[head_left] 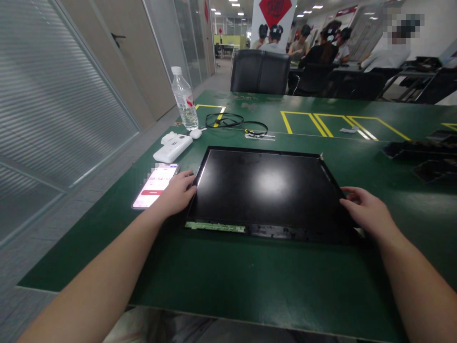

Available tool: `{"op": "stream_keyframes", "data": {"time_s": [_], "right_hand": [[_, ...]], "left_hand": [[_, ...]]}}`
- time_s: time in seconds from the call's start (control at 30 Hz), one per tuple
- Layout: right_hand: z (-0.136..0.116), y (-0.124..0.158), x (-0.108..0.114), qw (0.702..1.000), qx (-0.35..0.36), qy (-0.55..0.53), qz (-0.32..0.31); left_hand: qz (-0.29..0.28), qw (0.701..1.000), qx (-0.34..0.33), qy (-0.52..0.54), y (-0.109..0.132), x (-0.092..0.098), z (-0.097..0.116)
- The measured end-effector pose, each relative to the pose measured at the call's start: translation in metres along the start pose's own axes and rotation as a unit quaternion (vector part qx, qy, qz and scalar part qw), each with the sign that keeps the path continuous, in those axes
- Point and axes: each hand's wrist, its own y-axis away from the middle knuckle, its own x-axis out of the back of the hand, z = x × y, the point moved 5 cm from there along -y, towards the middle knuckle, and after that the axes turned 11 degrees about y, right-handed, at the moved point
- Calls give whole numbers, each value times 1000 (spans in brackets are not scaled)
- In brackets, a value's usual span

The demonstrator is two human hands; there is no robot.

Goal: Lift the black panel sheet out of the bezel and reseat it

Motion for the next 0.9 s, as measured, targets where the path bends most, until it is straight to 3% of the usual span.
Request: {"op": "stream_keyframes", "data": {"time_s": [0.13, 0.27, 0.43, 0.6, 0.8, 0.9], "right_hand": [[3, -2, -2, 1000, 6, 12, 0], [4, -4, -3, 1000, 10, 9, 2], [2, -2, -1, 1000, 8, 15, 14], [6, -5, -4, 1000, 8, 3, 11], [12, -10, -9, 999, 24, -8, 24], [13, -11, -10, 999, 29, -5, 24]], "left_hand": [[24, 998, 23, 52, 0, 3, 3], [79, 976, 71, 192, 5, 9, 8], [119, 880, 194, 417, 16, 7, 17], [137, 788, 299, 521, 23, 6, 29], [99, 712, 309, 622, 19, -2, 25], [69, 692, 298, 654, 17, -7, 23]]}}
